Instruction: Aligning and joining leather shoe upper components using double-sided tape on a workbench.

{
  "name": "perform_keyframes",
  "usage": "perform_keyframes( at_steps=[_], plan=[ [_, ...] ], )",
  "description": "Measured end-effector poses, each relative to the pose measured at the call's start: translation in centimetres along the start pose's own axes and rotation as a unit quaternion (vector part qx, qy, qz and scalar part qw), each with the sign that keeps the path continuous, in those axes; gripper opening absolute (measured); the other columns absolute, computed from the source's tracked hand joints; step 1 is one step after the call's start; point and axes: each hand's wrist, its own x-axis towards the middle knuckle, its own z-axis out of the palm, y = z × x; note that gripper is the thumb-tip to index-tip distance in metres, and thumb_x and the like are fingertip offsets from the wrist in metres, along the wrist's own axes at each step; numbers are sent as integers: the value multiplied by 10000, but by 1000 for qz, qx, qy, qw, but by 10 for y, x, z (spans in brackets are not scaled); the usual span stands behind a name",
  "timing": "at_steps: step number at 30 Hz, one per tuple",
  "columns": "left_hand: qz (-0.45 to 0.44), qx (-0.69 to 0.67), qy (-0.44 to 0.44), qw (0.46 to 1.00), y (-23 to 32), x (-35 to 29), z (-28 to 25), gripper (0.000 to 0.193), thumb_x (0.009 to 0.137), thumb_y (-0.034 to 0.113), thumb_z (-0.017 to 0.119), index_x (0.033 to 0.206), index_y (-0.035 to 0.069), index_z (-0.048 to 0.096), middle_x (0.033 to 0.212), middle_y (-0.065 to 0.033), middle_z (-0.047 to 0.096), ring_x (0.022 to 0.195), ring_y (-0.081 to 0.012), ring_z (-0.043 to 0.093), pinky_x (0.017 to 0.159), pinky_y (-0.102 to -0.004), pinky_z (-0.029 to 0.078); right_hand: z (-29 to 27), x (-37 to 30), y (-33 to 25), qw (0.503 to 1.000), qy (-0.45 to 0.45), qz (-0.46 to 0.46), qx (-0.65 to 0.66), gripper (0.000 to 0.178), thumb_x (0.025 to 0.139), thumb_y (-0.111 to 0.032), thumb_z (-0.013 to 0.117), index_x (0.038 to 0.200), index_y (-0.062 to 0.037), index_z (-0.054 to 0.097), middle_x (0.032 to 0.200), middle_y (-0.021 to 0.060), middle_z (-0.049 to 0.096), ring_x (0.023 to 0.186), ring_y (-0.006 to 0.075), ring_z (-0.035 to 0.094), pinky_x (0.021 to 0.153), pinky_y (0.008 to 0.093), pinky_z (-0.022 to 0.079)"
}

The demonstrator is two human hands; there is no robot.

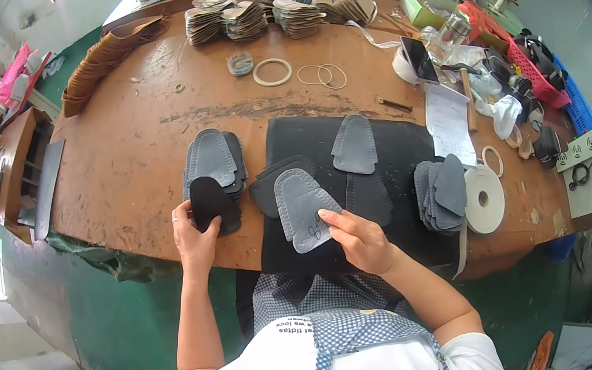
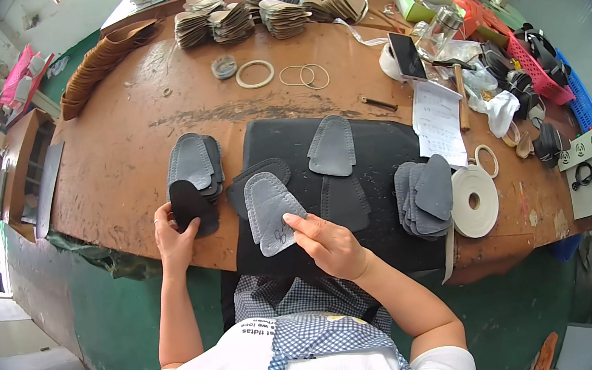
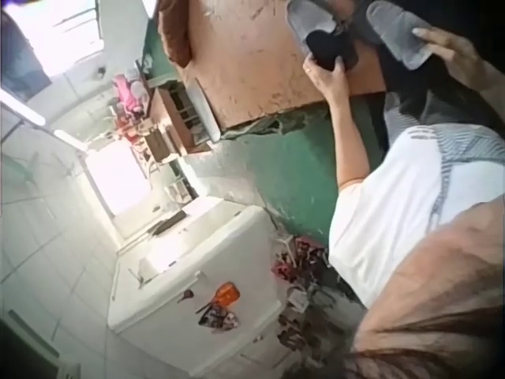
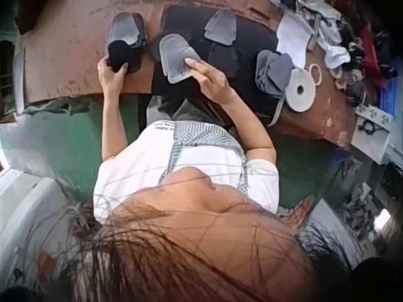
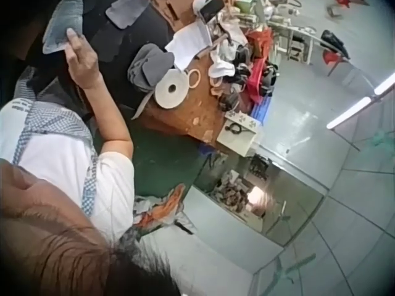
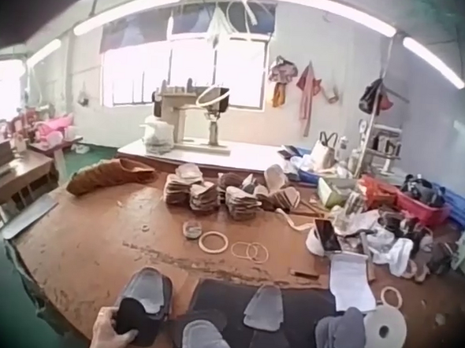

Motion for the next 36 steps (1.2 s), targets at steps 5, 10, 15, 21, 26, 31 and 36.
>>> perform_keyframes(
  at_steps=[5,10,15,21,26,31,36],
  plan=[
    [-1,-32,-9,999,14,-6,-5,581,782,75,832,1288,-3,558,1129,-111,654,993,-217,639,883,-344,533,-6,-4,1,999,8,25,-20,178,886,30,670,1044,47,592,1291,247,657,1009,340,728,911,406,611],
    [120,55,77,988,59,-22,-4,467,881,59,753,1297,4,548,1092,-102,654,955,-220,646,882,-341,527,-4,-1,-1,998,27,46,-44,146,882,28,671,1011,52,607,1314,247,642,1004,365,721,893,406,616],
    [-122,-440,-282,844,100,-43,35,275,1012,48,630,1270,-33,581,1064,-44,699,938,-81,638,841,-242,512,8,19,-13,1000,11,29,8,262,857,83,687,1091,34,579,1275,254,654,1014,366,721,870,412,622],
    [-131,-472,-245,837,92,-41,40,275,992,10,637,1257,-44,589,1068,-33,702,955,-68,645,830,-220,510,-9,28,38,960,-32,203,-191,444,868,-77,729,1265,20,556,1328,207,622,1180,385,637,1020,440,522],
    [-93,-324,-323,884,83,-58,50,367,960,48,698,1288,-50,565,990,-7,672,922,-49,612,767,-224,504,-23,28,76,897,-183,254,-313,379,918,-195,697,1211,36,629,1259,226,666,1204,355,633,998,419,524],
    [-19,-198,-357,913,104,-77,46,473,983,57,666,1407,-35,477,868,-56,663,822,-79,633,723,-256,538,-33,23,82,921,-102,294,-233,183,967,-41,594,1140,10,625,1093,245,699,980,391,702,839,442,585],
    [26,-144,-335,931,106,-71,36,470,970,59,676,1395,-27,495,897,-101,679,786,-143,676,716,-292,560,-32,24,78,940,13,274,-205,215,969,25,562,1174,11,622,1058,237,701,911,394,709,780,442,583]
  ],
)
